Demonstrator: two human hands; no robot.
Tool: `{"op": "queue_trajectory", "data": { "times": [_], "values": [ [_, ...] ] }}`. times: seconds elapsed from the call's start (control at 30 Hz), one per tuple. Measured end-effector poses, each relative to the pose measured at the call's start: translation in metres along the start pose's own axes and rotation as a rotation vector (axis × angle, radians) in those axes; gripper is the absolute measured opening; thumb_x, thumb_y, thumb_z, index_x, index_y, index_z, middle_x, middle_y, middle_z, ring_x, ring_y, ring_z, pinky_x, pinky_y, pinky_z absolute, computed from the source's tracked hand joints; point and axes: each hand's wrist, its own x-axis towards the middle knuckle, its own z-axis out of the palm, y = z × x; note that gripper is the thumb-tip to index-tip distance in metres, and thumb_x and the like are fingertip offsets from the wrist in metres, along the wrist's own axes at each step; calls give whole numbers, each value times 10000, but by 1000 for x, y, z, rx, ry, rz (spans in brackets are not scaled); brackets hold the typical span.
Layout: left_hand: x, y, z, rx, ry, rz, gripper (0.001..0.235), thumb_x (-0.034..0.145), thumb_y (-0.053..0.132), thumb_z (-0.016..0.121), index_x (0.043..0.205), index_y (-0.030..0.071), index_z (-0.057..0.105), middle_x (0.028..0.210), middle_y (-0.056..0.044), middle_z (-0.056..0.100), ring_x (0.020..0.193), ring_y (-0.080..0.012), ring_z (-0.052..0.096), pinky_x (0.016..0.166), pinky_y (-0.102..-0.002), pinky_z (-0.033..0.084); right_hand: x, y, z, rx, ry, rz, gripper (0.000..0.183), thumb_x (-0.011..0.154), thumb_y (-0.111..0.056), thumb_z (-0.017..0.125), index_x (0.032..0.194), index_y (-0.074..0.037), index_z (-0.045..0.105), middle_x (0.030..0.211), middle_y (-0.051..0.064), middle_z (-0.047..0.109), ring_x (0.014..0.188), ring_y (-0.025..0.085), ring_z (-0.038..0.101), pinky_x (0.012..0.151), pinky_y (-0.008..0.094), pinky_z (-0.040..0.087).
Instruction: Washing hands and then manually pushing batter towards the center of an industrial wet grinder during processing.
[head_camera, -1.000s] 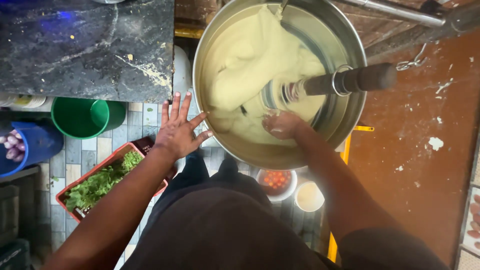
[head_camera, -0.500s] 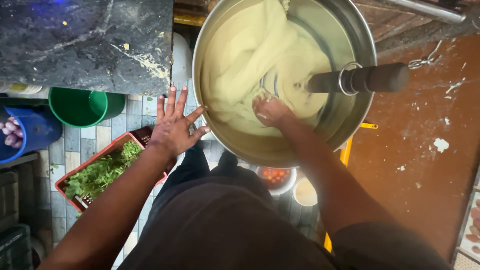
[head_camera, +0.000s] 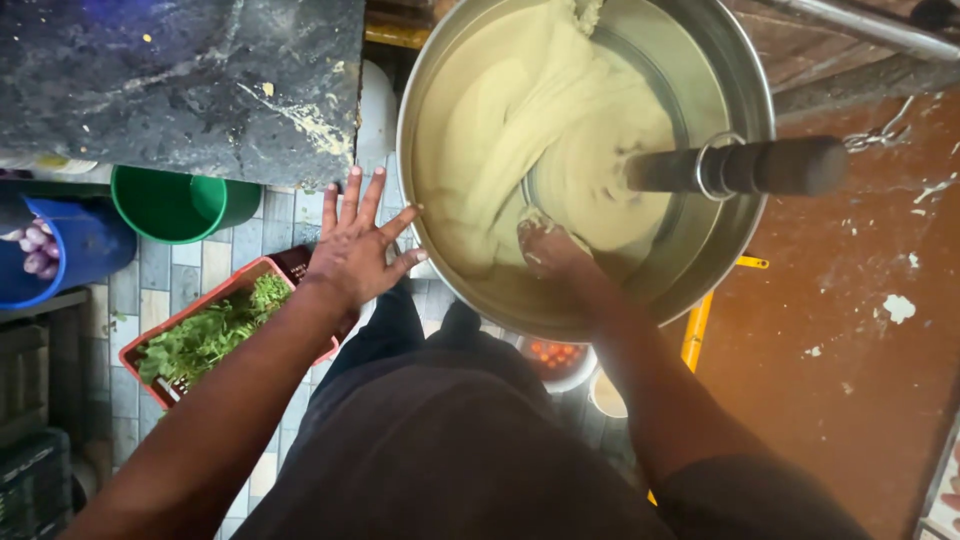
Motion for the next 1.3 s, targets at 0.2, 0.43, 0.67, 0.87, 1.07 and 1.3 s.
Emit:
{"op": "queue_trajectory", "data": {
  "times": [0.2,0.43,0.67,0.87,1.07,1.3],
  "values": [
    [6,1,-1,16,15,32,712,916,703,461,1525,335,467,1688,-222,83,1550,-460,0,1212,-628,18,1,-48,-78,74,-116,151,334,890,-206,546,1095,30,662,1019,211,729,897,340,722,754,496,568],
    [8,-2,3,20,13,12,743,906,715,455,1539,327,431,1675,-236,57,1537,-467,-23,1193,-637,15,-1,-68,-58,528,-10,518,244,907,-302,649,893,-88,766,930,166,737,838,335,699,777,483,551],
    [17,1,-12,40,-10,20,745,920,738,426,1524,301,456,1696,-232,45,1546,-462,-26,1211,-618,-5,-28,-76,-64,1138,825,760,80,882,-49,702,956,-58,673,814,83,713,710,160,682,639,325,573],
    [21,-1,-10,145,-10,62,763,922,741,397,1527,280,456,1693,-203,56,1558,-420,-31,1220,-602,-32,-48,-73,-139,1556,1214,615,267,913,66,693,1129,-56,596,876,52,643,720,142,610,622,320,531],
    [20,-2,-16,113,-24,40,760,932,727,389,1549,286,419,1697,-193,52,1558,-410,-45,1215,-604,-48,-61,-94,-261,1818,1494,368,421,883,108,652,1238,-96,552,1034,113,663,843,216,667,729,384,584],
    [21,-6,-19,124,-73,50,704,946,665,373,1544,294,404,1681,-167,46,1541,-401,-50,1193,-618,-48,-27,-86,-227,1611,1169,392,326,859,-19,680,1176,-68,620,1026,146,672,870,284,659,748,432,566]
  ]
}}
